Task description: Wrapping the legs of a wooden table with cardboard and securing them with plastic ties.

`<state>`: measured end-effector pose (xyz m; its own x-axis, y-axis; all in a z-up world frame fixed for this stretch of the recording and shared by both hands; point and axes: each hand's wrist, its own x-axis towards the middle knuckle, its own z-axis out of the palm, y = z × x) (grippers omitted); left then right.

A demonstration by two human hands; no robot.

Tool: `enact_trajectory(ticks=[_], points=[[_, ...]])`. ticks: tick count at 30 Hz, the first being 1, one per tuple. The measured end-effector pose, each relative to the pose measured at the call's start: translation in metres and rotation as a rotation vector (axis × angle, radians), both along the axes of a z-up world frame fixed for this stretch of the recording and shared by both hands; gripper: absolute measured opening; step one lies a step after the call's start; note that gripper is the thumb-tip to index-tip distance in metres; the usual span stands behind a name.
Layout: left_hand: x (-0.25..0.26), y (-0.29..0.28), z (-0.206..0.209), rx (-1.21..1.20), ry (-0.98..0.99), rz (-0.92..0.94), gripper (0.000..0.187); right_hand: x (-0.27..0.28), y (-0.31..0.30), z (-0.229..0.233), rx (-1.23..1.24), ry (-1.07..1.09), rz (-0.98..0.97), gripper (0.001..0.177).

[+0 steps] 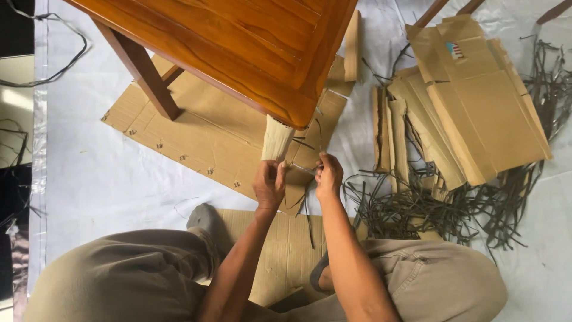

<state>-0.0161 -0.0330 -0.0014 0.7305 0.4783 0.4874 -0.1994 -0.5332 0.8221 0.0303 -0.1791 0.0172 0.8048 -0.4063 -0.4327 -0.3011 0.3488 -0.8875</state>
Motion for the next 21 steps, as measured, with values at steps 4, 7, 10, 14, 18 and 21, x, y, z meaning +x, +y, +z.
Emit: enact_trajectory(ticks=[4,7,10,14,18,21], points=[[0.022,0.015,0.004,-0.003,-0.102,0.084,0.030,0.004,0.022,0.030,-0.045,-0.031,0.023,0.016],[0.023,0.020,0.048,-0.037,-0.192,-0.005,0.064,0.003,0.039,0.060,-0.113,-0.078,0.053,0.017],[0.026,0.020,0.073,-0.131,-0.183,-0.129,0.069,0.007,0.045,0.070,-0.177,-0.133,0.108,0.016],[0.027,0.014,0.089,-0.196,-0.151,-0.218,0.061,0.011,0.047,0.073,-0.223,-0.261,0.162,0.011],[0.031,0.014,0.084,-0.235,-0.143,-0.262,0.057,0.008,0.050,0.080,-0.277,-0.365,0.262,0.011],[0.030,0.014,0.088,-0.270,-0.146,-0.285,0.058,0.011,0.049,0.069,-0.252,-0.370,0.338,0.010]])
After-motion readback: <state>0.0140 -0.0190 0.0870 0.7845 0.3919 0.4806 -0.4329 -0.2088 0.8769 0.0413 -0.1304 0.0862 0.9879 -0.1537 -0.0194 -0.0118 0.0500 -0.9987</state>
